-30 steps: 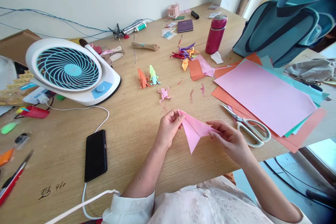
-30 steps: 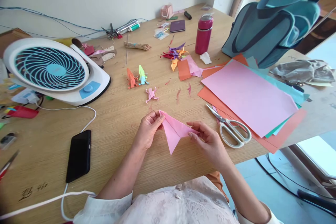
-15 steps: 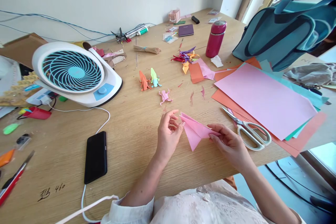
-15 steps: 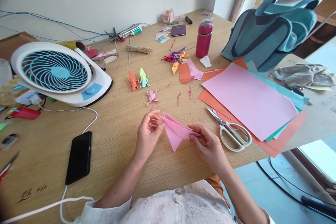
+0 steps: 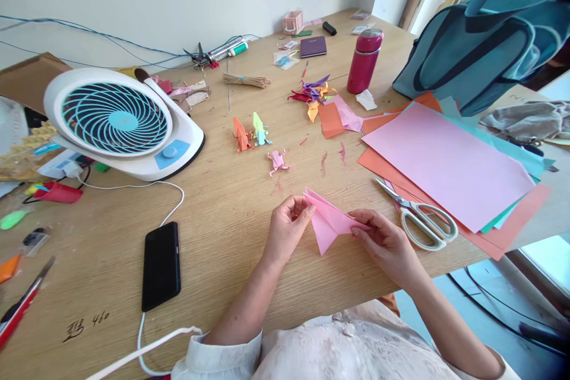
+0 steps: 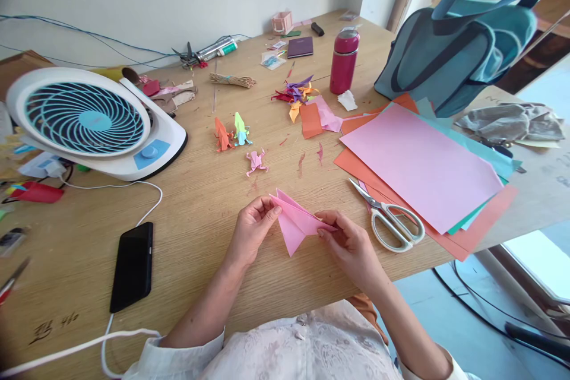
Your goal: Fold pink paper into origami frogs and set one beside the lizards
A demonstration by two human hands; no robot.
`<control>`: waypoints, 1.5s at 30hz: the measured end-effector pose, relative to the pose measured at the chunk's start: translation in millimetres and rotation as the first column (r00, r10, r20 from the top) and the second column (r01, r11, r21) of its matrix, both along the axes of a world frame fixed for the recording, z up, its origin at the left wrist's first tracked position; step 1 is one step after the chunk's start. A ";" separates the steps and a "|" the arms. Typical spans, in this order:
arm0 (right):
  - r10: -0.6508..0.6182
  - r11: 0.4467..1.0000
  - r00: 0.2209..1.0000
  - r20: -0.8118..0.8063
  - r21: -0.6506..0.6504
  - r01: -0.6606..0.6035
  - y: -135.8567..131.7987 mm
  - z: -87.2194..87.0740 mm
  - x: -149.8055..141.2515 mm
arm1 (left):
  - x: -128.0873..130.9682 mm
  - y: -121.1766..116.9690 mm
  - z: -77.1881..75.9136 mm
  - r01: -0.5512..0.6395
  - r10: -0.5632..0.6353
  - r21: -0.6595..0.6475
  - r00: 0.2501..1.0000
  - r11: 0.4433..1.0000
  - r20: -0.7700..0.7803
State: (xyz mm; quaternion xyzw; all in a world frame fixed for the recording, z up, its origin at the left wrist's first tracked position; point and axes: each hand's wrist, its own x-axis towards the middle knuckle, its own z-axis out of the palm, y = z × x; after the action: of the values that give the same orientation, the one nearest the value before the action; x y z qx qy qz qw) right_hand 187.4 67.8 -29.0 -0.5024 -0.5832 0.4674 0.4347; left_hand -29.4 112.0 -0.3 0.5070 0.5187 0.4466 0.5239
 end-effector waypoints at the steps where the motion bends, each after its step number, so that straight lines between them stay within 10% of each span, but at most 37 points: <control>1: 0.007 1.000 1.000 0.022 0.009 -0.007 0.2 0.9 -0.4 | 0.6 -0.6 -0.6 0.034 -0.034 -0.009 0.999 0.999 -0.031; 6: 0.089 0.994 0.983 0.158 0.051 -0.098 2.7 8.5 -3.8 | 5.5 -9.2 -0.5 0.114 -0.123 -0.056 0.967 0.992 -0.224; 16: -0.038 0.896 0.870 0.492 0.403 -0.189 -10.6 11.6 -11.5 | -4.9 -35.9 -4.1 -0.101 0.109 0.043 0.851 0.994 -0.514; 23: 0.050 0.818 0.749 0.661 0.403 -0.410 -16.1 5.1 -16.6 | -3.4 -41.4 0.0 0.128 0.014 0.182 0.782 0.975 -0.624; 31: 0.062 0.809 0.575 0.816 0.296 -0.508 -14.6 2.8 -17.3 | -5.5 -34.8 4.6 0.117 -0.168 -0.134 0.852 0.984 -0.496; 45: -0.111 0.729 0.371 0.922 0.329 -0.600 -18.4 6.2 -26.2 | -6.9 -30.1 20.0 0.180 -0.258 -0.199 0.826 0.963 -0.501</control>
State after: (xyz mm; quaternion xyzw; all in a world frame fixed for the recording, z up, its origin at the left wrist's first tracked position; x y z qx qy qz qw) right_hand 161.2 49.4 -22.8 -0.3947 -0.9117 -0.0380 0.1075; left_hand -36.4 81.9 19.6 0.6264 0.6103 0.1905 0.4461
